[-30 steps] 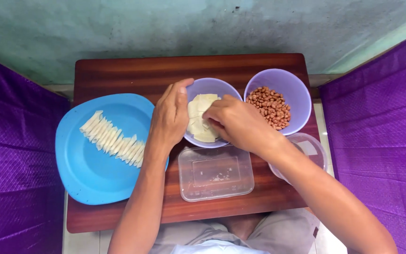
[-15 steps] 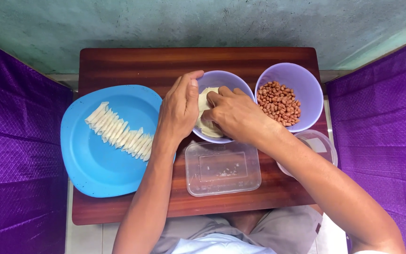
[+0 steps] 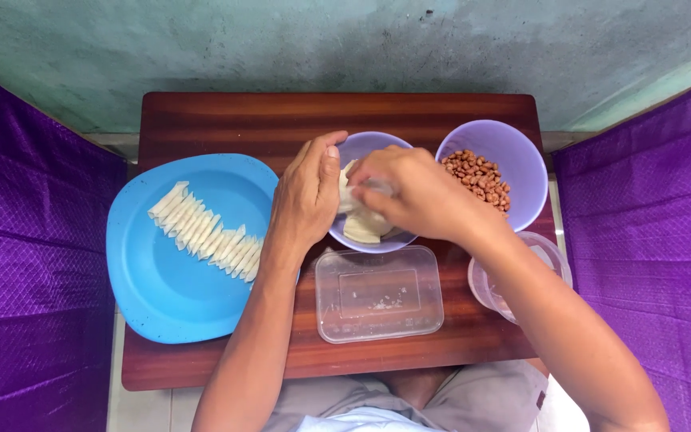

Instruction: Wrapping individual peanuts in small squares of dough to prepare them for cooking.

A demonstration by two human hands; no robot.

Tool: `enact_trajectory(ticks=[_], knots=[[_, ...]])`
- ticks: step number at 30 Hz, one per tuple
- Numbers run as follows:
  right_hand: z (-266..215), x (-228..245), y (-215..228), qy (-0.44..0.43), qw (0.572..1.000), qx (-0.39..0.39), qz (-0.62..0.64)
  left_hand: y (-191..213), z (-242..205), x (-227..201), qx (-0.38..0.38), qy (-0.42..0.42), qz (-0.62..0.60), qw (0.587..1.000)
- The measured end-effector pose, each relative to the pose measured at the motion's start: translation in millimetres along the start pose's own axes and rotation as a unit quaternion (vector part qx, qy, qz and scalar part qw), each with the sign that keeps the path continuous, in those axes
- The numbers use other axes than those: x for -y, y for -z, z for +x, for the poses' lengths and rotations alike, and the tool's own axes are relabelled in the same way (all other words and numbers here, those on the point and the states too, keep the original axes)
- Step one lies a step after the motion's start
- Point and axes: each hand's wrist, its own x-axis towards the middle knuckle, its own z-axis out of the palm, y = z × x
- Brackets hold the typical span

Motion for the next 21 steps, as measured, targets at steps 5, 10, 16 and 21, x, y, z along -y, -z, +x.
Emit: enact_trajectory(ticks=[5, 10, 16, 21], knots=[[-9, -2, 7, -0.105, 0.984, -0.033, 0.140, 5, 2, -8, -0.076, -0.081, 0.048, 0.993], [-18, -20, 7, -0.159, 0.948, -0.065, 0.267, 9, 4, -16, -0.078, -0.171, -0.008, 0.982], [-22, -17, 8, -0.153, 0.943, -0.075, 0.286, -5, 4, -6, -0.041, -0.203, -0.045, 0.977], [-24, -6, 8, -0.170, 0.937, -0.105, 0.287, -7, 3, -7, -0.084, -0.212, -0.033, 0.973]])
